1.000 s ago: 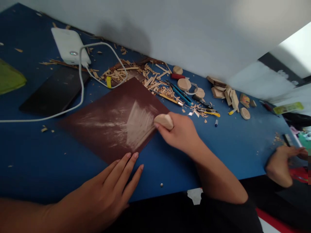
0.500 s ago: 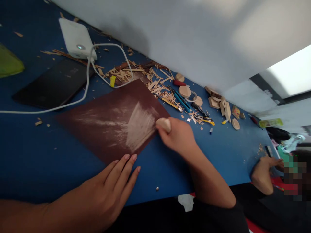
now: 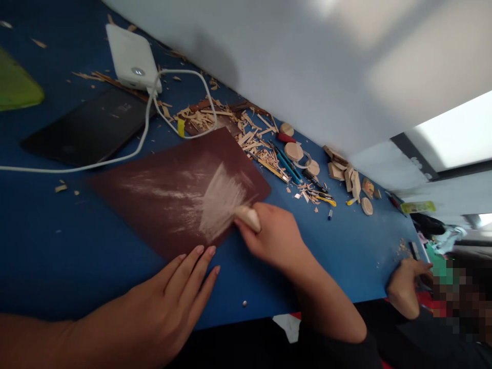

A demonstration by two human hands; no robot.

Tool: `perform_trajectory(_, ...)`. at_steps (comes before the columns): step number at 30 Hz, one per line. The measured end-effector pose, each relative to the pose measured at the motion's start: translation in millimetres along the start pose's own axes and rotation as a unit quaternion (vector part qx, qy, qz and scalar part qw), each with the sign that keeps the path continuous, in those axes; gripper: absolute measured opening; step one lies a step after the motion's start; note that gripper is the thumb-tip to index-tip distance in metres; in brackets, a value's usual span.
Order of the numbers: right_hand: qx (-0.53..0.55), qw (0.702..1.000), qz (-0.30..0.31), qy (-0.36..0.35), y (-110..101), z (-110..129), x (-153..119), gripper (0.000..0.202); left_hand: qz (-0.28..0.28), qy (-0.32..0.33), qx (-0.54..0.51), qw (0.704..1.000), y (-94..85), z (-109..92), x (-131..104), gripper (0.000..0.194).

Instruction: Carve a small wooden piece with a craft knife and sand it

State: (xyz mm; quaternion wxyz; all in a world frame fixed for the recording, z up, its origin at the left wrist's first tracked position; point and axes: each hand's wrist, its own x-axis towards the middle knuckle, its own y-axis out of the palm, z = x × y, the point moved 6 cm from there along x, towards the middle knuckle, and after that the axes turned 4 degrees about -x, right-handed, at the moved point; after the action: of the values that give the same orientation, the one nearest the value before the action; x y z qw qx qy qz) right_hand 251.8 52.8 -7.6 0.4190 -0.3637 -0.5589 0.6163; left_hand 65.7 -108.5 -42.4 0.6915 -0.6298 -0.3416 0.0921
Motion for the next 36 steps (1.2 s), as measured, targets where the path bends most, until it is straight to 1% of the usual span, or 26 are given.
perform_trajectory(1, 0.009, 1.000, 0.018, -0.009, 2, 2, -1, 0.035, -0.012, -0.005, 0.000, 1.000, 1.3, -1, -1, 0.057)
perform_trajectory(2, 0.014, 1.000, 0.016, 0.008, 1, -1, -1, 0.034, -0.021, -0.007, 0.003, 1.000, 2.7, -1, -1, 0.059)
perform_trajectory(4, 0.000, 0.998, -0.027, 0.060, -4, -11, 0, 0.034, -0.029, -0.008, 0.011, 0.999, 4.3, -2, -2, 0.062)
perform_trajectory(5, -0.006, 0.997, -0.039, 0.070, -6, -15, 1, 0.034, -0.030, -0.007, 0.015, 0.999, 4.1, -2, -2, 0.062)
perform_trajectory(6, -0.007, 0.998, -0.034, 0.060, -5, -16, 2, 0.034, -0.027, -0.004, 0.017, 0.999, 3.3, -2, -2, 0.061)
perform_trajectory(8, 0.016, 1.000, 0.004, 0.023, -1, -15, 4, 0.034, -0.018, -0.001, 0.017, 1.000, 0.2, 0, -1, 0.058)
perform_trajectory(9, 0.027, 0.999, 0.013, 0.017, 0, -16, 5, 0.033, -0.011, 0.002, 0.018, 1.000, -1.0, 0, -1, 0.058)
perform_trajectory(10, 0.034, 0.999, 0.008, 0.026, -1, -19, 5, 0.033, -0.002, 0.006, 0.020, 1.000, -1.3, 0, 0, 0.057)
perform_trajectory(12, 0.023, 0.997, -0.032, 0.064, -7, -28, 6, 0.033, 0.006, 0.008, 0.024, 1.000, -0.3, -1, 0, 0.058)
perform_trajectory(13, 0.017, 0.996, -0.044, 0.070, -9, -30, 6, 0.033, 0.004, 0.006, 0.024, 1.000, 0.8, -1, 0, 0.059)
perform_trajectory(14, 0.017, 0.997, -0.037, 0.060, -9, -29, 6, 0.032, -0.004, 0.001, 0.022, 1.000, 1.9, -2, 0, 0.060)
perform_trajectory(17, 0.052, 0.999, 0.015, 0.005, -3, -22, 6, 0.032, -0.039, -0.020, 0.015, 0.999, 2.8, -2, -1, 0.061)
perform_trajectory(18, 0.057, 0.998, 0.012, 0.009, -3, -22, 6, 0.032, -0.039, -0.018, 0.016, 0.999, 3.2, -2, -1, 0.061)
perform_trajectory(20, 0.038, 0.998, -0.028, 0.041, -6, -26, 6, 0.034, -0.017, -0.002, 0.024, 1.000, 4.7, -3, -1, 0.062)
perform_trajectory(21, 0.027, 0.998, -0.041, 0.045, -7, -25, 6, 0.035, -0.003, 0.006, 0.026, 1.000, 5.4, -3, -1, 0.062)
perform_trajectory(22, 0.021, 0.998, -0.039, 0.034, -6, -23, 6, 0.035, 0.003, 0.009, 0.026, 1.000, 5.3, -3, -1, 0.061)
perform_trajectory(24, 0.036, 0.999, -0.003, -0.007, 0, -17, 6, 0.036, -0.015, -0.002, 0.020, 1.000, 2.6, -1, -1, 0.058)
perform_trajectory(25, 0.046, 0.999, 0.005, -0.013, 2, -16, 7, 0.035, -0.024, -0.007, 0.017, 1.000, 1.5, -1, 0, 0.057)
perform_trajectory(26, 0.052, 0.999, 0.001, -0.002, 2, -17, 8, 0.034, -0.028, -0.009, 0.016, 0.999, 0.9, -1, 0, 0.057)
perform_trajectory(27, 0.048, 0.998, -0.018, 0.021, 0, -19, 9, 0.033, -0.025, -0.009, 0.017, 1.000, 1.0, -1, 0, 0.058)
perform_trajectory(29, 0.031, 0.996, -0.058, 0.053, -3, -21, 9, 0.032, -0.004, -0.002, 0.021, 1.000, 1.8, -1, 1, 0.058)
perform_trajectory(30, 0.030, 0.997, -0.057, 0.044, -2, -18, 10, 0.031, 0.005, 0.002, 0.021, 1.000, 1.7, -1, 2, 0.057)
perform_trajectory(32, 0.048, 0.999, -0.011, -0.002, 5, -8, 10, 0.031, 0.004, 0.006, 0.019, 1.000, -0.8, 0, 3, 0.055)
perform_trajectory(33, 0.055, 0.998, 0.003, -0.011, 7, -5, 10, 0.032, 0.000, 0.008, 0.019, 1.000, -2.2, 1, 4, 0.055)
perform_trajectory(34, 0.056, 0.998, 0.003, -0.002, 8, -5, 11, 0.032, -0.004, 0.007, 0.021, 1.000, -3.4, 1, 4, 0.054)
perform_trajectory(36, 0.030, 0.997, -0.039, 0.051, 3, -11, 12, 0.031, -0.006, 0.001, 0.028, 1.000, -4.4, 2, 5, 0.054)
